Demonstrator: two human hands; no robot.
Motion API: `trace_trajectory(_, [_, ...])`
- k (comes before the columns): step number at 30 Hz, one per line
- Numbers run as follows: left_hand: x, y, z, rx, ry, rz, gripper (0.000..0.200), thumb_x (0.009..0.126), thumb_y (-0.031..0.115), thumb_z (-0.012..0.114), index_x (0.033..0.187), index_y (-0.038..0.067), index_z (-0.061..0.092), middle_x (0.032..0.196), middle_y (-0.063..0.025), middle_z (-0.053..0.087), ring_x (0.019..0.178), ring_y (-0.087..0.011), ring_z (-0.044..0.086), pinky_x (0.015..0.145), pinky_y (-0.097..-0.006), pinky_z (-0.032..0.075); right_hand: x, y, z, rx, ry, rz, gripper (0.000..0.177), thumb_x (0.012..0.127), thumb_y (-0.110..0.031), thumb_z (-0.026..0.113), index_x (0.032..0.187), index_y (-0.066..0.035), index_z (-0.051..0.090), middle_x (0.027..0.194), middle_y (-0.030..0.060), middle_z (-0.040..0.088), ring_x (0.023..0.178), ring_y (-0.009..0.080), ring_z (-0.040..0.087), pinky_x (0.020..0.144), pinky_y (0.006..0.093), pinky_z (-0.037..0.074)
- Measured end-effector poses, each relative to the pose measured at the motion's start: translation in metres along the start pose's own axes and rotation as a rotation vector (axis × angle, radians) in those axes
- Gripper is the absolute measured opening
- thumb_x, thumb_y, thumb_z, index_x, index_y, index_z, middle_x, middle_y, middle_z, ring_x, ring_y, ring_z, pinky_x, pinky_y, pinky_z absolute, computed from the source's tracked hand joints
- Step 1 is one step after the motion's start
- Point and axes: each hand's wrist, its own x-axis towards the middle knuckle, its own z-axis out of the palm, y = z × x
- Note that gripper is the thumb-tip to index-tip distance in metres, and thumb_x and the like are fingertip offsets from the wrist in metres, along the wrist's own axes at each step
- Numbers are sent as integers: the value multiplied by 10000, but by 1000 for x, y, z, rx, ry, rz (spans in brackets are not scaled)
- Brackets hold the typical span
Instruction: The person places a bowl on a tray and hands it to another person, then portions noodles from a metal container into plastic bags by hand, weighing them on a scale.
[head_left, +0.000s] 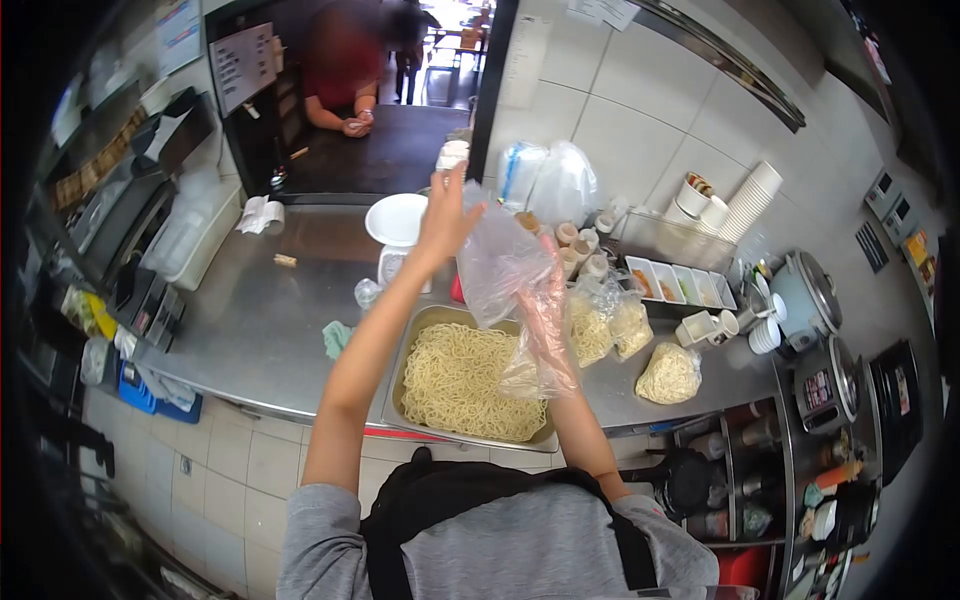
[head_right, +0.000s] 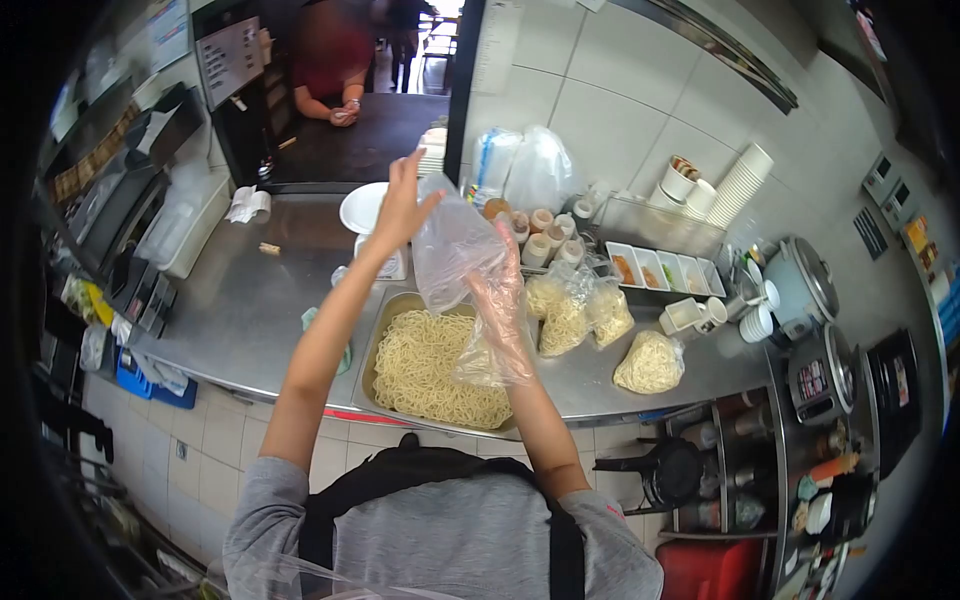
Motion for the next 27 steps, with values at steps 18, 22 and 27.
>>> trace_trajectory(18, [-169, 44, -167, 175, -121, -134, 459, 711, -39, 598, 1165, 8, 548, 1196, -149, 553, 695, -259, 611, 572, -347, 482, -85, 73, -25, -1543, -1043, 151, 906, 620, -345, 802, 1369, -89, 360, 1364, 268, 380, 1251, 361, 413, 1004, 439, 376])
trace_trajectory(22, [-169, 58, -197, -60, -151, -376, 523, 712, -74, 595, 1224, 5, 522, 1252, -112, 527, 639, -100, 530, 528, -227, 434, -74, 121, -55, -1387, -785, 126, 729, 606, -278, 792, 1246, -76, 505, 1277, 237, 478, 1185, 368, 467, 1003, 415, 374])
trace_trajectory(27, [-206, 47, -221, -305, -94, -521, 555, 724, -125, 567, 1260, 5, 504, 1298, -110, 482, 692, -46, 520, 541, -178, 430, -53, 68, -59, -772, -552, 370, 530, 617, -191, 768, 1096, -38, 600, 1069, 139, 602, 1043, 254, 561, 927, 337, 429])
